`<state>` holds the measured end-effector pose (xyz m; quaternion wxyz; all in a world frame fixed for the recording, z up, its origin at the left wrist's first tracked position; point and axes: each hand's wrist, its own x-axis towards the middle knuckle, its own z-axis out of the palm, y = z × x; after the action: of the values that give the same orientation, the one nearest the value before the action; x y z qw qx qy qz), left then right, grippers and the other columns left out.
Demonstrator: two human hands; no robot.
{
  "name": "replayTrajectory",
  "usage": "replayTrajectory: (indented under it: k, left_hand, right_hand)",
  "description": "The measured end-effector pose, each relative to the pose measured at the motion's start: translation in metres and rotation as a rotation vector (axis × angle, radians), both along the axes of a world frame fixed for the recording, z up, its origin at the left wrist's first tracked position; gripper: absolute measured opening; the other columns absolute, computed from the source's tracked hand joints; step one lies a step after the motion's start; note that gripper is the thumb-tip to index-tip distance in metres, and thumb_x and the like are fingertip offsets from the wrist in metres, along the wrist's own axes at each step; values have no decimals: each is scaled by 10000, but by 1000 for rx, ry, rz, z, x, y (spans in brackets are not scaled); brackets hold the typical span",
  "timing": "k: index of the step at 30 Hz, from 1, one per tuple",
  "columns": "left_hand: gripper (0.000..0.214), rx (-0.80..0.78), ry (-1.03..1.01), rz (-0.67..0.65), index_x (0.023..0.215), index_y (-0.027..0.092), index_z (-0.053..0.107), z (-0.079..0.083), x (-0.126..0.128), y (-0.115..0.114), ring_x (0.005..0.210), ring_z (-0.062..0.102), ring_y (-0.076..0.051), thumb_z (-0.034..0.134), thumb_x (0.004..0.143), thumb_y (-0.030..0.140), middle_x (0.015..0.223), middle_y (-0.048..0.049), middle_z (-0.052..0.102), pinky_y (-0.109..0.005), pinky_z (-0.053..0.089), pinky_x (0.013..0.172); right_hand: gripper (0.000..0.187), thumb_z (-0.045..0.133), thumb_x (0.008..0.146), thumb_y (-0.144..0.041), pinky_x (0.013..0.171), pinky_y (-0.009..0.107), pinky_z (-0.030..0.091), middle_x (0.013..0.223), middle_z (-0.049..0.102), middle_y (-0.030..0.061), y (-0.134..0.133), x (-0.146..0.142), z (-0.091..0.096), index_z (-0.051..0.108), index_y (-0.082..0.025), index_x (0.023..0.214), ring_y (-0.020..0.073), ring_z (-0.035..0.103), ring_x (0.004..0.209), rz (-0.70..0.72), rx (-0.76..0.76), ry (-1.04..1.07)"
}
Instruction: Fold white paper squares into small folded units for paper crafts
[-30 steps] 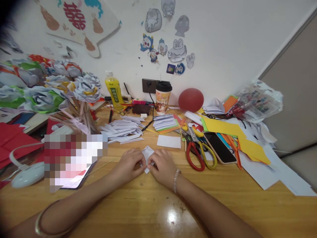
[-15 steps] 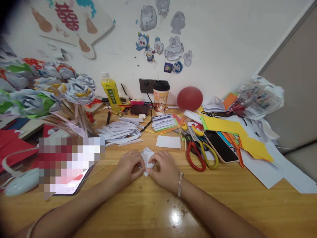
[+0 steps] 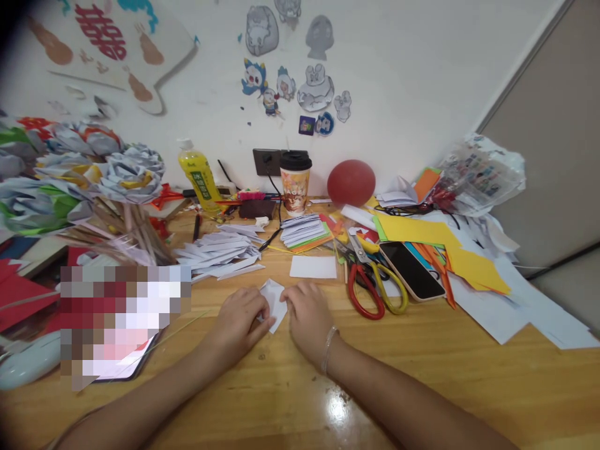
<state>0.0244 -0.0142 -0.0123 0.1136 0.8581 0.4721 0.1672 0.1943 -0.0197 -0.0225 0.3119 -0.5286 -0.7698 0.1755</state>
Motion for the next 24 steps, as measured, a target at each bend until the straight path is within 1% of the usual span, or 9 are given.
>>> replayTrajectory:
  k: [2, 4, 6, 9, 13, 15, 19, 21, 24]
  left_hand:
    - [103, -4, -35, 21, 759, 193, 509, 1, 0, -1, 808, 479, -228, 602, 771, 235, 784, -29, 553, -328, 346, 689]
    - [141, -4, -59, 61, 776, 194, 494, 1, 0, -1, 804, 484, -230, 624, 749, 239, 789, -27, 552, -332, 352, 688]
    - [183, 2, -70, 108, 776, 197, 480, 2, -2, -2, 796, 491, -232, 646, 726, 257, 788, -23, 553, -337, 357, 686]
    - [198, 16, -72, 139, 770, 200, 479, 1, -7, -1, 778, 501, -229, 654, 715, 275, 780, -16, 561, -339, 366, 676]
    - [96, 85, -75, 139, 772, 188, 504, -1, -20, 7, 766, 524, -218, 590, 762, 228, 791, -27, 581, -345, 410, 676]
    - [34, 151, -112, 79, 816, 176, 533, -1, -26, 13, 829, 550, -216, 500, 813, 184, 858, -52, 608, -359, 448, 726]
    - [293, 219, -99, -133, 1052, 173, 572, 0, -35, 18, 1056, 551, -198, 360, 856, 125, 1127, -87, 616, -376, 461, 900]
    - [318, 211, -39, -168, 1116, 184, 563, 2, -36, 16, 1087, 547, -199, 368, 867, 151, 1177, -84, 604, -379, 458, 928]
    - [305, 199, 9, -152, 1157, 179, 535, 8, -35, 10, 1071, 556, -203, 393, 887, 196, 1166, -89, 609, -369, 469, 919]
  right_hand:
    - [127, 512, 797, -135, 756, 336, 351, 876, 571, 36, -1, 0, 1, 541, -202, 902, 204, 481, 854, -20, 1, 24]
    - [281, 659, 705, -244, 783, 354, 350, 922, 559, 40, -4, 0, 3, 533, -198, 952, 223, 476, 889, -15, -13, -6]
    - [436, 745, 609, -315, 799, 364, 345, 948, 544, 38, -6, -1, 4, 533, -205, 973, 236, 466, 912, -3, -33, -63]
    - [443, 750, 605, -329, 804, 352, 343, 961, 538, 27, -6, -3, 7, 530, -222, 974, 225, 463, 922, 4, -64, -103]
    - [420, 754, 602, -299, 804, 344, 342, 966, 548, 16, -2, -1, 12, 541, -227, 957, 218, 467, 930, 28, -122, -102]
    - [418, 750, 603, -238, 808, 342, 351, 969, 563, 14, 3, 5, 15, 548, -221, 968, 214, 480, 930, 80, -154, -68]
    - [422, 708, 623, -95, 821, 326, 389, 991, 594, 26, 17, 23, 20, 556, -198, 1002, 201, 511, 945, 160, -184, 49]
    - [404, 701, 641, -81, 829, 329, 398, 1012, 601, 42, 23, 31, 22, 563, -191, 1004, 206, 514, 966, 158, -127, 40]
    - [293, 717, 689, -169, 810, 337, 395, 992, 621, 52, 25, 36, 22, 589, -186, 953, 210, 519, 937, 252, 45, -108]
